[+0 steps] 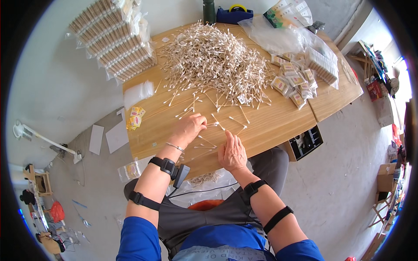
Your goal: Sorting and counting cotton swabs in a workshop environment
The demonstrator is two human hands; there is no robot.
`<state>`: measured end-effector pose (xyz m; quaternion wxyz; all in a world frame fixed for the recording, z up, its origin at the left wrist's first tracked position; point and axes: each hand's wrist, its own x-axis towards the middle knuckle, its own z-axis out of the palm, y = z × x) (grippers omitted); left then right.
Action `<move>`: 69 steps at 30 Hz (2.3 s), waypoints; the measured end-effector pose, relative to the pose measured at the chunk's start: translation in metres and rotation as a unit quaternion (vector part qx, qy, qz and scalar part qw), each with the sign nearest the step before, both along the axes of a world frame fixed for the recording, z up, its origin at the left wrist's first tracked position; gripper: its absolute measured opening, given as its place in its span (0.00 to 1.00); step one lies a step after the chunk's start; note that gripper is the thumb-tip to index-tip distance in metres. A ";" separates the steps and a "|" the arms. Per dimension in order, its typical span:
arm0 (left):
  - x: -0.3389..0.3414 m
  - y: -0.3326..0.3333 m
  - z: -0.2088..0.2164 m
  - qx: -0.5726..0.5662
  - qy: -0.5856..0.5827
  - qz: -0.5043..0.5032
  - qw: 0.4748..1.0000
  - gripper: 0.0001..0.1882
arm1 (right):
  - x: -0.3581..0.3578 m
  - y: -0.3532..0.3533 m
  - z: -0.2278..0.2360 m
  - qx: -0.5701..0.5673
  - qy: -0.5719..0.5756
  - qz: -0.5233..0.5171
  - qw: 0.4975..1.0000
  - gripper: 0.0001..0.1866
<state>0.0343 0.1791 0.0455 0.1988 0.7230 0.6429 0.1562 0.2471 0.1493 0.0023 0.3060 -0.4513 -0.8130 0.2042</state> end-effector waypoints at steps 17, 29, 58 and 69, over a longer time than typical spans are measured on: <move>0.022 0.015 -0.019 0.098 0.162 -0.071 0.979 0.10 | 0.001 0.000 0.002 0.001 0.004 -0.002 1.000 0.29; -0.007 -0.021 0.018 0.234 -0.094 0.092 0.963 0.04 | -0.001 -0.002 -0.004 0.015 -0.003 -0.010 1.000 0.29; 0.035 -0.087 -0.007 0.125 -0.046 0.115 0.984 0.06 | 0.001 -0.002 -0.011 0.006 0.035 -0.030 0.999 0.27; 0.020 -0.070 -0.010 0.051 -0.038 0.105 0.992 0.04 | 0.000 -0.002 -0.008 -0.004 0.029 -0.023 0.999 0.27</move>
